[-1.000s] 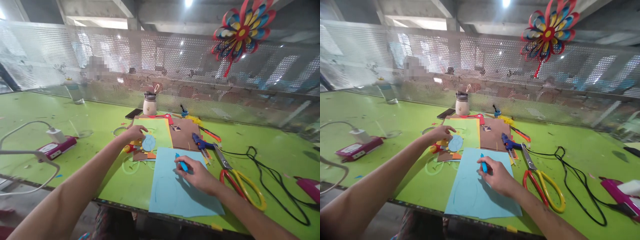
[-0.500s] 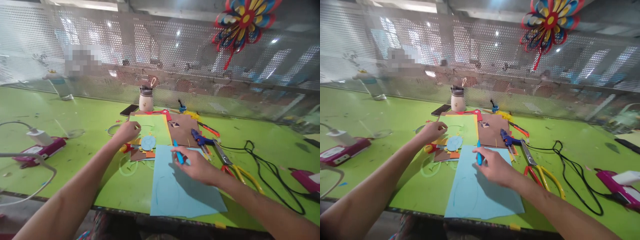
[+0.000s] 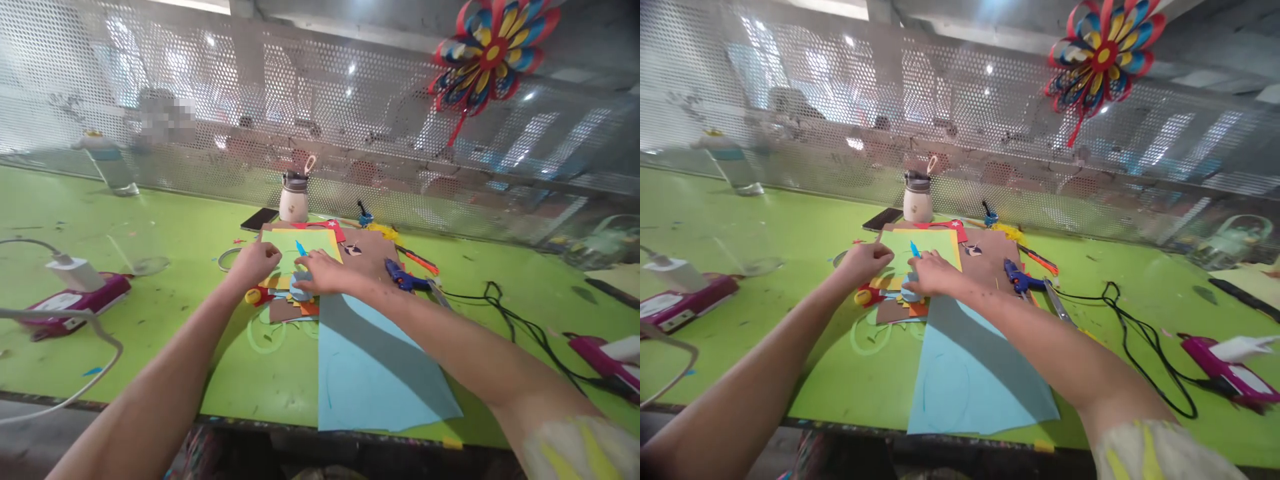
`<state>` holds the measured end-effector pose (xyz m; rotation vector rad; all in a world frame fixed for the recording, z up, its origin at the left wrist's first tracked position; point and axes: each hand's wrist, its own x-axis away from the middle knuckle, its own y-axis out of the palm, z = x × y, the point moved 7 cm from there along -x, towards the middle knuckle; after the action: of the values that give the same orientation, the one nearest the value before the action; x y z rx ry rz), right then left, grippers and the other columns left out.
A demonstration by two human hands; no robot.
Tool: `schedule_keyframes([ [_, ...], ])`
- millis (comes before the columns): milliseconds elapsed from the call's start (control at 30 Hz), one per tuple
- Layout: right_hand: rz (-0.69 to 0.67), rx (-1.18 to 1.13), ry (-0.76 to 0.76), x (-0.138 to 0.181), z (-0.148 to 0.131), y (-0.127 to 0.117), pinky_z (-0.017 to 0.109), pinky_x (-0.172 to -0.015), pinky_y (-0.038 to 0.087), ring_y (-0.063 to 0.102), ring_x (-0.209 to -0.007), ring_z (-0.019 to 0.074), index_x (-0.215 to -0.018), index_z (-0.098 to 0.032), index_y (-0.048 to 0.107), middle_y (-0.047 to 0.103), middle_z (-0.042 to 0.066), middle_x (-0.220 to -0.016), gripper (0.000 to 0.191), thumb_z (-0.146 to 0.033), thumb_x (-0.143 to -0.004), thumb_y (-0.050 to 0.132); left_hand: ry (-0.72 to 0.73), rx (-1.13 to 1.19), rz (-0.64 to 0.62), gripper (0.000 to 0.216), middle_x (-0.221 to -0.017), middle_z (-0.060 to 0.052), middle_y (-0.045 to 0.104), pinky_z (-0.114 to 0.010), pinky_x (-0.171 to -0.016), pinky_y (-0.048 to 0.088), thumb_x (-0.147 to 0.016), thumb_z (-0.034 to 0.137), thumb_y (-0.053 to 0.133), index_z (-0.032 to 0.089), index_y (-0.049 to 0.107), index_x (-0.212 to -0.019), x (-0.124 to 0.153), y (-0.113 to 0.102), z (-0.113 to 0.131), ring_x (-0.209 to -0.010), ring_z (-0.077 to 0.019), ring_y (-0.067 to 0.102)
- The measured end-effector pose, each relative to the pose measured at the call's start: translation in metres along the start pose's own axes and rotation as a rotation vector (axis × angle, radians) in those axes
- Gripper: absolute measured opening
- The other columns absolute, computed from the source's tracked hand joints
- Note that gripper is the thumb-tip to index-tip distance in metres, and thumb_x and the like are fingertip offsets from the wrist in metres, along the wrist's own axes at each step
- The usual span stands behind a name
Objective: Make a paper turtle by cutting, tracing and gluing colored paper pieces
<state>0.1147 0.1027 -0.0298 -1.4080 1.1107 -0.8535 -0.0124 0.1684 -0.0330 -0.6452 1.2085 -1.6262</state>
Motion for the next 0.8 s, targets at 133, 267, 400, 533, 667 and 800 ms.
schedule_keyframes([
  [133, -0.087, 0.013, 0.003, -0.027, 0.003, 0.000, 0.046, -0.087, 0.050, 0.059, -0.105, 0.0237, -0.119, -0.017, 0.056, 0.058, 0.009, -0.123, 0.032, -0.031, -0.091, 0.056, 0.006, 0.013, 0.000, 0.030, -0.117, -0.008, 0.060, -0.042, -0.081, 0.052, -0.089, 0.033, 0.055, 0.017, 0.057, -0.115, 0.000, 0.000, 0.000, -0.097, -0.0219, 0.061],
  [267, -0.150, -0.017, -0.030, -0.034, 0.000, 0.007, 0.043, -0.085, 0.052, 0.061, -0.101, 0.0222, -0.117, -0.017, 0.057, 0.060, 0.009, -0.119, 0.029, -0.031, -0.091, 0.056, 0.004, 0.004, -0.005, 0.030, -0.117, -0.008, 0.060, -0.042, -0.081, 0.052, -0.089, 0.033, 0.055, 0.017, 0.058, -0.114, -0.001, 0.000, -0.002, -0.097, -0.0220, 0.061],
  [400, -0.116, -0.065, -0.035, -0.025, 0.001, 0.005, 0.043, -0.084, 0.052, 0.062, -0.099, 0.0220, -0.118, -0.017, 0.056, 0.060, 0.009, -0.118, 0.030, -0.031, -0.091, 0.055, 0.007, -0.009, -0.024, 0.029, -0.116, -0.008, 0.060, -0.041, -0.081, 0.052, -0.089, 0.033, 0.056, 0.017, 0.058, -0.113, -0.001, 0.002, -0.001, -0.097, -0.0220, 0.061],
  [533, -0.036, -0.118, -0.009, -0.013, 0.011, -0.010, 0.042, -0.082, 0.052, 0.062, -0.096, 0.0212, -0.118, -0.017, 0.056, 0.061, 0.008, -0.117, 0.031, -0.034, -0.092, 0.054, 0.013, -0.018, -0.045, 0.028, -0.113, -0.007, 0.061, -0.040, -0.080, 0.053, -0.089, 0.033, 0.055, 0.017, 0.059, -0.111, 0.000, 0.004, 0.003, -0.095, -0.0211, 0.061],
  [667, 0.046, -0.157, 0.027, 0.008, 0.026, -0.023, 0.041, -0.080, 0.052, 0.063, -0.091, 0.0201, -0.115, -0.016, 0.057, 0.063, 0.007, -0.110, 0.031, -0.035, -0.091, 0.055, 0.016, -0.027, -0.059, 0.026, -0.103, -0.006, 0.064, -0.039, -0.078, 0.052, -0.089, 0.036, 0.055, 0.015, 0.061, -0.104, 0.002, 0.007, 0.008, -0.088, -0.0187, 0.063],
  [800, 0.137, -0.205, 0.048, 0.051, 0.037, -0.033, 0.035, -0.075, 0.050, 0.063, -0.081, 0.0191, -0.113, -0.013, 0.061, 0.067, 0.004, -0.084, 0.032, -0.033, -0.088, 0.059, 0.019, -0.031, -0.019, 0.030, -0.084, -0.006, 0.070, -0.034, -0.069, 0.050, -0.086, 0.042, 0.051, 0.017, 0.067, -0.093, 0.004, 0.007, 0.013, -0.076, -0.0205, 0.064],
])
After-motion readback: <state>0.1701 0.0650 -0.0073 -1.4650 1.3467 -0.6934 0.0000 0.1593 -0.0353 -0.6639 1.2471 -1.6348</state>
